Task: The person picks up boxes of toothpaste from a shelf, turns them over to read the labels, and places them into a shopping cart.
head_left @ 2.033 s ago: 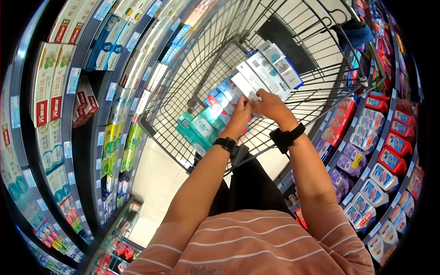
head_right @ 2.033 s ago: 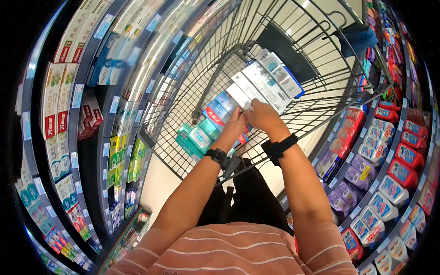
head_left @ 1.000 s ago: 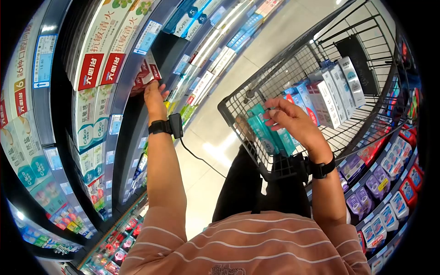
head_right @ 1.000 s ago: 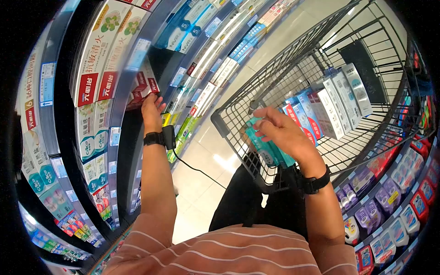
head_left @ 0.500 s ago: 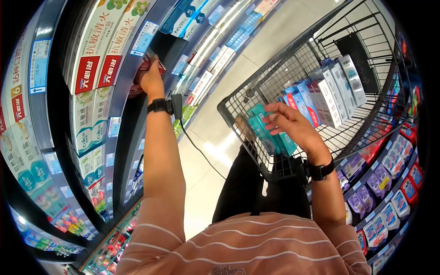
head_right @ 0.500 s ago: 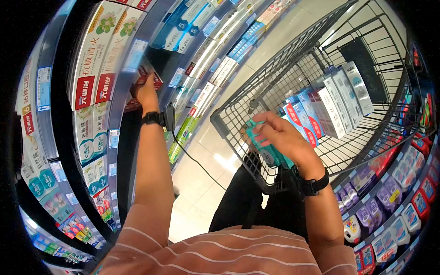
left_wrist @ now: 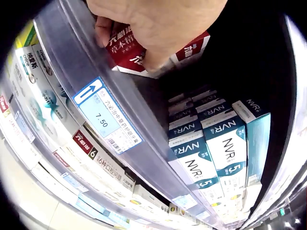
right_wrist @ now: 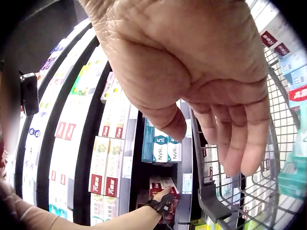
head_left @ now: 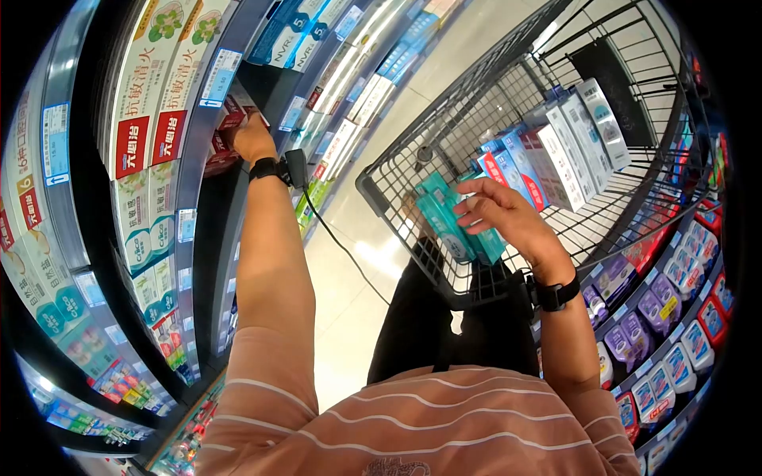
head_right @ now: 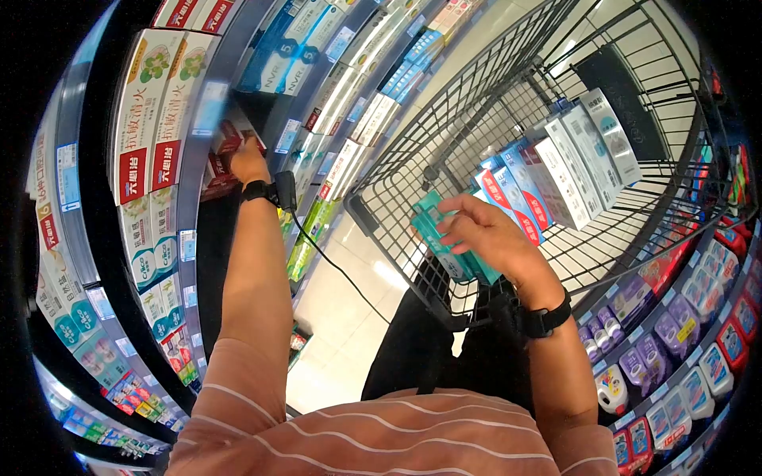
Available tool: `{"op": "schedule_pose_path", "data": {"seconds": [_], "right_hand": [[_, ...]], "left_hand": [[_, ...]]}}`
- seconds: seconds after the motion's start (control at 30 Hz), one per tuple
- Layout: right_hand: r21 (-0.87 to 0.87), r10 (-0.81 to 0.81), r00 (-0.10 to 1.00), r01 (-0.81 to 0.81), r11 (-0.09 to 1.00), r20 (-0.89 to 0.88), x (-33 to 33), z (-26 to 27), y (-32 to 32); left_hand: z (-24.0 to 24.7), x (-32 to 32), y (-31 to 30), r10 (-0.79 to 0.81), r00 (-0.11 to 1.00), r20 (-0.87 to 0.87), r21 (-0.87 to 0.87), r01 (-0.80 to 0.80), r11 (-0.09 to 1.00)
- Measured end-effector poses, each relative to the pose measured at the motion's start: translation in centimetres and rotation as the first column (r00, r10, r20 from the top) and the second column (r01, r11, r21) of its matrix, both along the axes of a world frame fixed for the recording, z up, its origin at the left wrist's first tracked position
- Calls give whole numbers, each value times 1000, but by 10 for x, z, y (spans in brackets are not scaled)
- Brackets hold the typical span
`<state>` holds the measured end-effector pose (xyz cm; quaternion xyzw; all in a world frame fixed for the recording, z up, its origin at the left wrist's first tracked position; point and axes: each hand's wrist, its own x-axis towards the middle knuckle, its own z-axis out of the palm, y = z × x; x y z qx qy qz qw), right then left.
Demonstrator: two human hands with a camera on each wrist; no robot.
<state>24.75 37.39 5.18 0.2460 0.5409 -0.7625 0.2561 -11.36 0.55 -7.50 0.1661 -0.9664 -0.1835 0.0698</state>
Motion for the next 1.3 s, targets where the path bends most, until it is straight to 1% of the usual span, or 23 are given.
{"op": "schedule_pose_path", "data": {"seconds": [0.03,0.13,0.2,0.27,0.33,0.37,0.4,0.47,0.53,0.63,0.73,0.8,0.87,1.0,1.03,1.13,1.17,1.3], "right_hand": [[7,6,1000,-6,1000,0,0,0,1],[2,11,1000,-11,1000,4,1,-1,3],[-7,15,1000,-15,1000,5,1,-1,4],[-7,24,1000,-23,1000,10,1,-2,5],[0,35,999,-35,999,12,-1,-1,5],[-2,32,999,-32,999,15,-1,-1,4],[-4,29,999,-29,1000,18,-1,-2,3],[-13,24,1000,-24,1000,20,-1,-1,2],[-28,21,1000,-20,999,17,-1,1,1],[-39,42,999,-42,998,2,-1,1,-1],[-35,52,999,-52,998,14,-3,2,-3],[-52,56,998,-55,997,16,-6,6,-4],[-64,55,998,-55,996,11,-10,9,-6],[-95,57,998,-58,994,-17,-17,13,-14],[-106,56,998,-58,993,-26,-19,12,-16],[-114,57,997,-62,992,-46,-24,14,-20],[-111,56,997,-61,992,-51,-26,14,-22],[-123,46,997,-54,991,-63,-30,13,-31]], "left_hand": [[11,7,8,7,1000,8,42,-7,999],[45,31,43,100,995,17,79,-101,992],[28,15,21,8,1000,4,31,-8,999],[21,10,17,10,1000,-21,49,-9,999],[26,8,23,107,992,-63,131,-98,987],[18,1,16,133,990,-49,213,-119,970],[-1,-13,-2,157,987,-32,293,-141,946],[-3,-13,-3,201,979,-30,450,-167,877],[29,10,24,244,968,-56,600,-163,784],[52,22,27,169,986,2,688,-124,715],[75,41,33,70,997,15,799,-54,599],[90,54,39,30,997,69,828,-73,557],[96,67,39,-55,994,98,880,-60,472],[112,103,46,-72,989,129,936,-97,339],[115,111,46,-71,984,162,939,-132,319],[127,137,54,-40,986,159,943,-140,303],[126,143,48,-81,982,172,948,-143,284],[134,181,55,-69,971,227,944,-202,262]]}}
